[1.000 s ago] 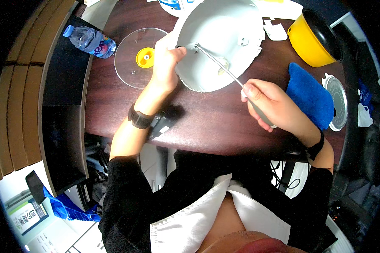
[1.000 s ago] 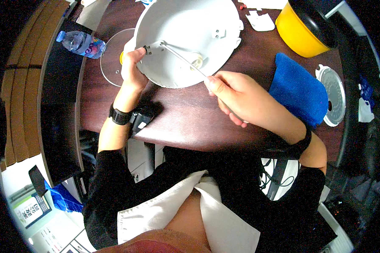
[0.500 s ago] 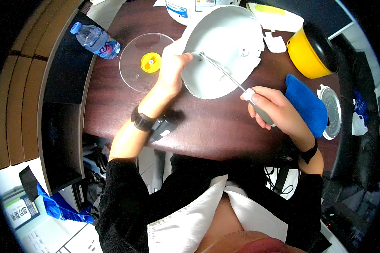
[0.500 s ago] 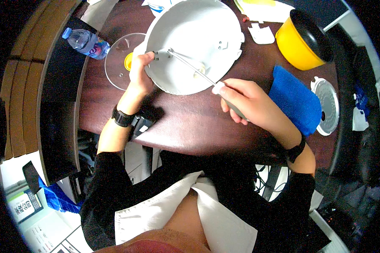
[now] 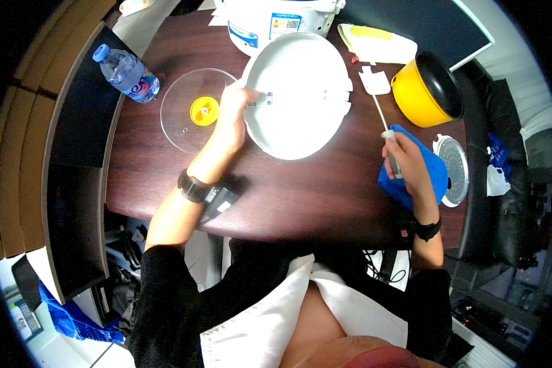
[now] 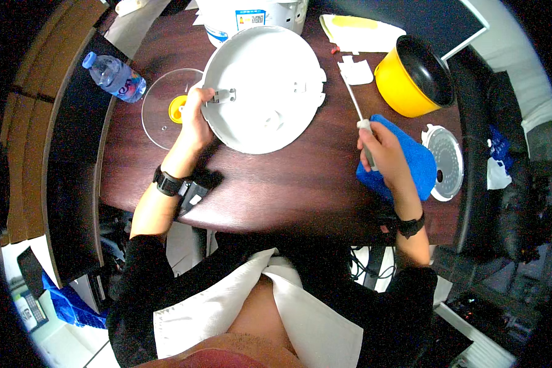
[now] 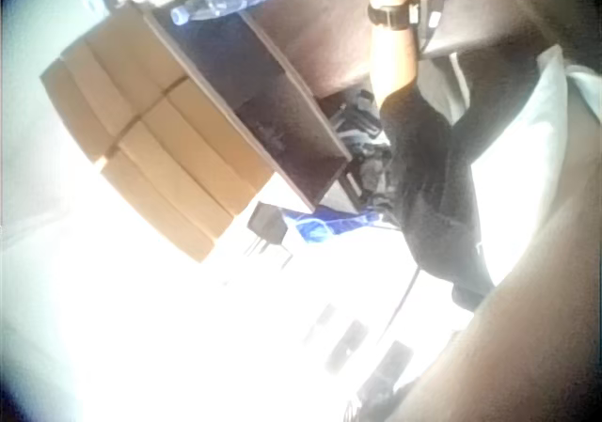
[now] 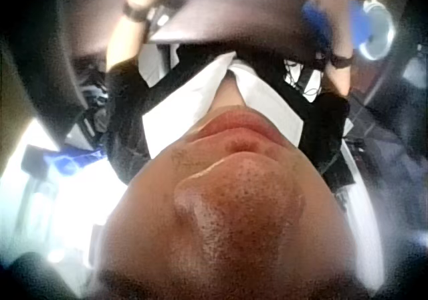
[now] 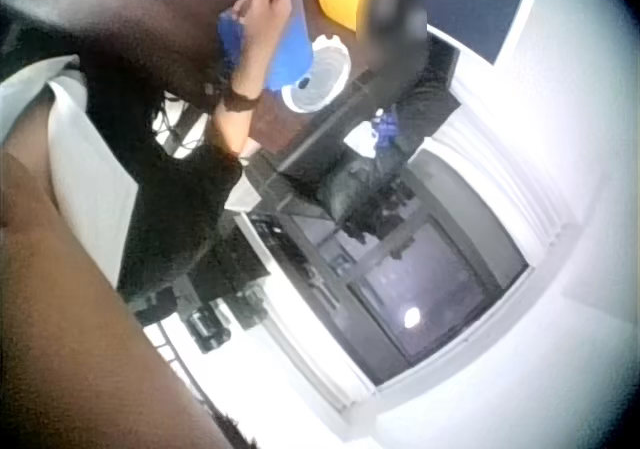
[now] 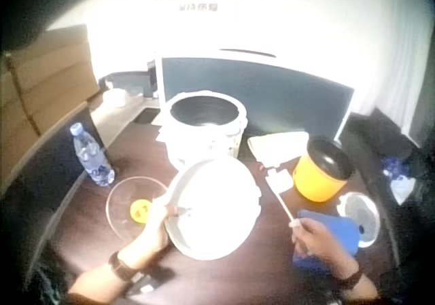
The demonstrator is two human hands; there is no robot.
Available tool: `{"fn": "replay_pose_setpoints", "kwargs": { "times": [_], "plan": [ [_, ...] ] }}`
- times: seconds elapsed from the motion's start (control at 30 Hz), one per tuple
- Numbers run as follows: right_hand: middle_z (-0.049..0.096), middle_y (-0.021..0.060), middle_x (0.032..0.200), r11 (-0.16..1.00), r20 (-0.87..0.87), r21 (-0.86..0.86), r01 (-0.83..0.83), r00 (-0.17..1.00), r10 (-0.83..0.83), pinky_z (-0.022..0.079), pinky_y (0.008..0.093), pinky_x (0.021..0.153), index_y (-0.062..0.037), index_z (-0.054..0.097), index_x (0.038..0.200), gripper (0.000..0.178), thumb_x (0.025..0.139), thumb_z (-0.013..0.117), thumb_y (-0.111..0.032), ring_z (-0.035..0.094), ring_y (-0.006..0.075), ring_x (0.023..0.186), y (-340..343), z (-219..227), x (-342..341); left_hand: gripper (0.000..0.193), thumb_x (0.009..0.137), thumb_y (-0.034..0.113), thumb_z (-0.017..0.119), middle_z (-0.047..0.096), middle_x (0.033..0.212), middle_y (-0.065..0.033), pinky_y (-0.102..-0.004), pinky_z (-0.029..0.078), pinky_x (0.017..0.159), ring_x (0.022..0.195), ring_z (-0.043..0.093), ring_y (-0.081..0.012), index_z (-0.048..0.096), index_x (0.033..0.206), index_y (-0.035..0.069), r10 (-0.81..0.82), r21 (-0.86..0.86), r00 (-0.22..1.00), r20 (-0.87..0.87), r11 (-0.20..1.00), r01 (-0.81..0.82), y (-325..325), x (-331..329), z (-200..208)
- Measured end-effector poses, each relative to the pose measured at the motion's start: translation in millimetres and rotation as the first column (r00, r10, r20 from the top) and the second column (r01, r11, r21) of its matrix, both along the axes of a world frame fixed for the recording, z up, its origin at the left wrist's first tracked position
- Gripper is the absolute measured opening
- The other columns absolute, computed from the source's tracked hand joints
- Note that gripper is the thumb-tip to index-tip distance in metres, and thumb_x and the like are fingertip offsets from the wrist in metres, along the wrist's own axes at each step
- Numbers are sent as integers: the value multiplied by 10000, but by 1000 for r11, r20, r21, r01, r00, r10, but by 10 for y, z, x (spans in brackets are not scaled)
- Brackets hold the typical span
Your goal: The person uses a screwdriver to tighten screws on a white plastic housing and a metal perforated plate. They wipe the metal plate with a blue cloth and continue to secure the components together on a table.
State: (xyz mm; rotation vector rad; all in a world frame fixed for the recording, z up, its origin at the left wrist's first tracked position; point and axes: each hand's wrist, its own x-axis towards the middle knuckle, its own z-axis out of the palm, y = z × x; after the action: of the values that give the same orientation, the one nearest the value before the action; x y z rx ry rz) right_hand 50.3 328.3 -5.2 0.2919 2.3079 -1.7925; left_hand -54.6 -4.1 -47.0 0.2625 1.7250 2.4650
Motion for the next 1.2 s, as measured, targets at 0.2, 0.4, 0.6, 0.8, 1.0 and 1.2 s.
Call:
{"fn": "replay_pose_setpoints", "kwargs": {
  "times": [0.2, 0.4, 0.6, 0.8, 1.0, 1.2],
  "plan": [
    [521, 25, 728, 990, 98, -139, 25, 995, -12, 374, 235, 399, -32, 522, 988, 210, 933, 497, -233, 491, 85, 487, -84, -157, -3, 357, 799, 267, 527, 618, 876, -90, -312, 484, 735, 785, 600, -179, 575, 994, -28, -31, 5, 999, -20, 1000, 31, 40, 36, 120],
    [517, 25, 698, 997, 87, 16, -79, 993, 78, 374, 229, 420, -33, 541, 1015, 229, 943, 483, -242, 486, 90, 499, -180, -5, -13, 379, 840, 304, 499, 616, 844, -72, -245, 416, 722, 780, 553, -119, 584, 961, -45, -11, 15, 1000, 23, 1000, 11, 58, 75, 196],
    [612, 126, 742, 720, -314, 671, -180, 810, 495, 456, 337, 549, -22, 589, 981, 241, 884, 579, -242, 594, 272, 610, -560, 508, -75, 391, 850, 318, 499, 622, 839, -77, -243, 428, 700, 768, 566, -117, 589, 957, -47, -62, -7, 997, -54, 998, 62, 65, 108, 243],
    [638, 161, 822, 474, -261, 869, -140, 684, 681, 482, 389, 614, -28, 601, 1004, 288, 830, 637, -255, 616, 346, 713, -836, 902, -294, 366, 861, 298, 506, 623, 809, -60, -232, 432, 687, 748, 567, -105, 603, 937, -47, -61, -12, 996, -63, 998, 60, 59, 132, 319],
    [634, 163, 790, 425, -226, 895, -133, 686, 691, 488, 395, 609, -25, 615, 988, 273, 828, 637, -246, 616, 349, 703, -939, 995, -392, 349, 875, 267, 496, 620, 825, -51, -228, 433, 690, 762, 563, -94, 601, 975, -51, -81, 1, 993, -82, 997, 82, 34, 141, 340],
    [632, 170, 788, 388, -174, 907, -165, 693, 700, 486, 403, 611, -22, 617, 972, 270, 834, 627, -253, 617, 350, 707, -975, 1090, -406, 348, 875, 258, 494, 620, 857, -50, -228, 434, 696, 775, 560, -92, 596, 1011, -46, -97, 8, 990, -99, 995, 98, 47, 165, 376]
  ]
}}
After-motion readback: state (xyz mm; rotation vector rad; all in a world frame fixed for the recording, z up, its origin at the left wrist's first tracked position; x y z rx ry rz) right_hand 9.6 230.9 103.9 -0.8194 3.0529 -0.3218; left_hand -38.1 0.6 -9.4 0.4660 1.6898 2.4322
